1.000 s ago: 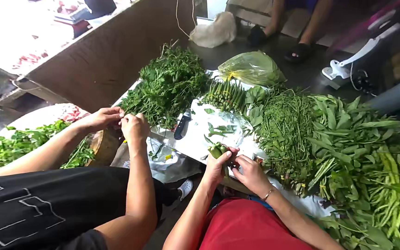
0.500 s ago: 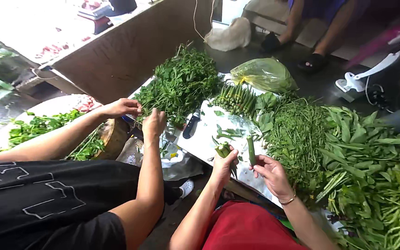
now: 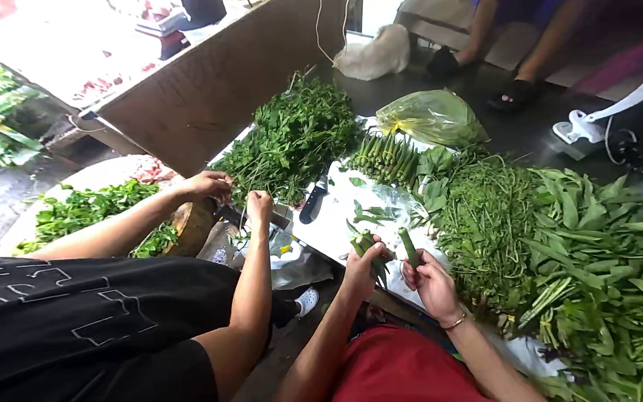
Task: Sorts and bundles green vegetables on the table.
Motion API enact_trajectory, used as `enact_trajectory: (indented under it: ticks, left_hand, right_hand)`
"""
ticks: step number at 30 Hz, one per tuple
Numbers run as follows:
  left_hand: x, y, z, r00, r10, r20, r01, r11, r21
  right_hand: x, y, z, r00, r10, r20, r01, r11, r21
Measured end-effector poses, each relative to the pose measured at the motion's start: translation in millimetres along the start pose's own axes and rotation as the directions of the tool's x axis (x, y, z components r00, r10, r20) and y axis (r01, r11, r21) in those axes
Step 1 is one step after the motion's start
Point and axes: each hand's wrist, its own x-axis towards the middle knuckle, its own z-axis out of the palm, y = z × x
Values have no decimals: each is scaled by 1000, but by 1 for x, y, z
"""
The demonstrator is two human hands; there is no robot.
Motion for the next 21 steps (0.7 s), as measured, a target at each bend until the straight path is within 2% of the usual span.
enact_trajectory:
  ticks: [4, 8, 11, 14, 16, 18, 21]
  left_hand:
    - [-3, 2, -2, 994, 23, 108, -20, 1000, -22]
    - [-11, 6, 2, 997, 8, 76, -10, 1000, 16]
    - [-13, 6, 6, 998, 9, 66, -14, 998, 69]
    - [-10, 2, 2, 967, 62, 246, -72, 997, 32]
    - [-6, 1, 2, 949, 83, 305, -90, 996, 9]
    - [-6, 1, 4, 951, 84, 296, -90, 996, 9]
    - [-7, 2, 7, 946, 84, 312, -108, 992, 62]
  right_hand:
    - [-2, -3, 0, 999, -40, 17, 41, 998, -48]
    - [-4, -10, 6, 997, -47, 59, 53, 993, -101]
    - [-7, -19, 14, 999, -11, 33, 16, 986, -166]
    - [-9, -20, 17, 1000, -9, 19, 16, 938, -346]
    - [-9, -20, 14, 996, -64, 70, 91, 834, -544]
    - [-10, -21, 12, 985, -117, 129, 174, 662, -729]
    - [-12, -22, 11, 968, -171, 184, 243, 452, -858]
